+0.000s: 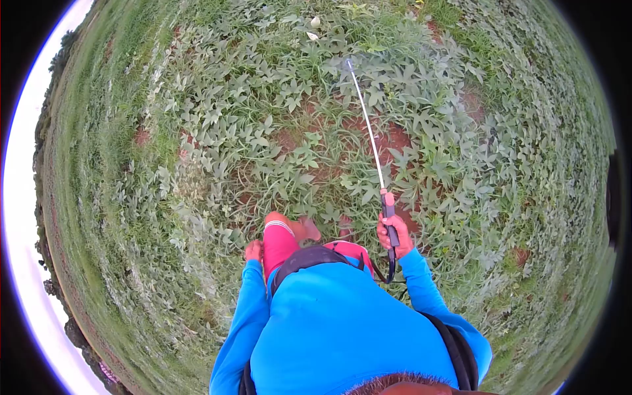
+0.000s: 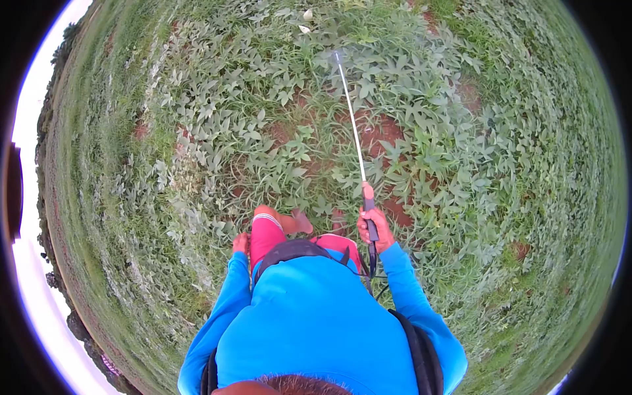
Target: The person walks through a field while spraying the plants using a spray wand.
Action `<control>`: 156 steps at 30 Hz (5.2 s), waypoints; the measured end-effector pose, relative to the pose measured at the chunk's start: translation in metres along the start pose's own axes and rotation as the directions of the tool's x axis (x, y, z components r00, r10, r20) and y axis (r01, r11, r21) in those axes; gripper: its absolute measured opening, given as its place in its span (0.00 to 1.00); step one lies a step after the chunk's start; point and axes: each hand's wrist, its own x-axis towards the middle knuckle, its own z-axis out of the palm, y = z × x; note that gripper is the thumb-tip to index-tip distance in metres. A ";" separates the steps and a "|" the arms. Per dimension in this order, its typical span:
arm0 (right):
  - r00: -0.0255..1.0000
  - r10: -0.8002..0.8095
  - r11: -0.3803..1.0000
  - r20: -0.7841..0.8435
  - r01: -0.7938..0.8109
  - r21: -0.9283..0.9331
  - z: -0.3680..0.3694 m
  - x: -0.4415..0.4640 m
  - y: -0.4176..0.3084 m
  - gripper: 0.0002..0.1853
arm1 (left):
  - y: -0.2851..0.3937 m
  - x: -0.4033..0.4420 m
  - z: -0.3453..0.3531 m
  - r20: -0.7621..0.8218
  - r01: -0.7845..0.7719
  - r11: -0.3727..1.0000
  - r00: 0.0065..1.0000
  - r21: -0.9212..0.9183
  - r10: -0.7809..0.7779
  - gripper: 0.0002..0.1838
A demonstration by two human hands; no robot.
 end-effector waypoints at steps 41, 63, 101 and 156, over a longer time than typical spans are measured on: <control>0.694 0.692 0.375 0.200 -0.109 -0.921 0.613 0.517 0.159 0.24 | 0.107 0.280 -0.129 0.121 0.282 0.857 0.959 -0.432 -0.255 0.19; 0.869 0.489 0.816 -0.071 -0.485 -0.314 0.383 0.281 -0.093 0.15 | 0.190 0.349 -0.059 0.347 0.214 0.948 0.930 -0.237 -0.123 0.16; 0.854 -0.488 0.795 -0.178 0.520 0.313 0.204 0.425 -0.512 0.13 | 0.513 0.450 0.015 0.160 0.193 0.978 0.971 -0.072 -0.180 0.19; 0.704 0.684 0.408 0.191 -0.152 -0.900 0.936 1.013 -0.243 0.19 | 0.631 0.735 -0.114 0.125 0.333 0.828 0.942 -0.451 -0.311 0.21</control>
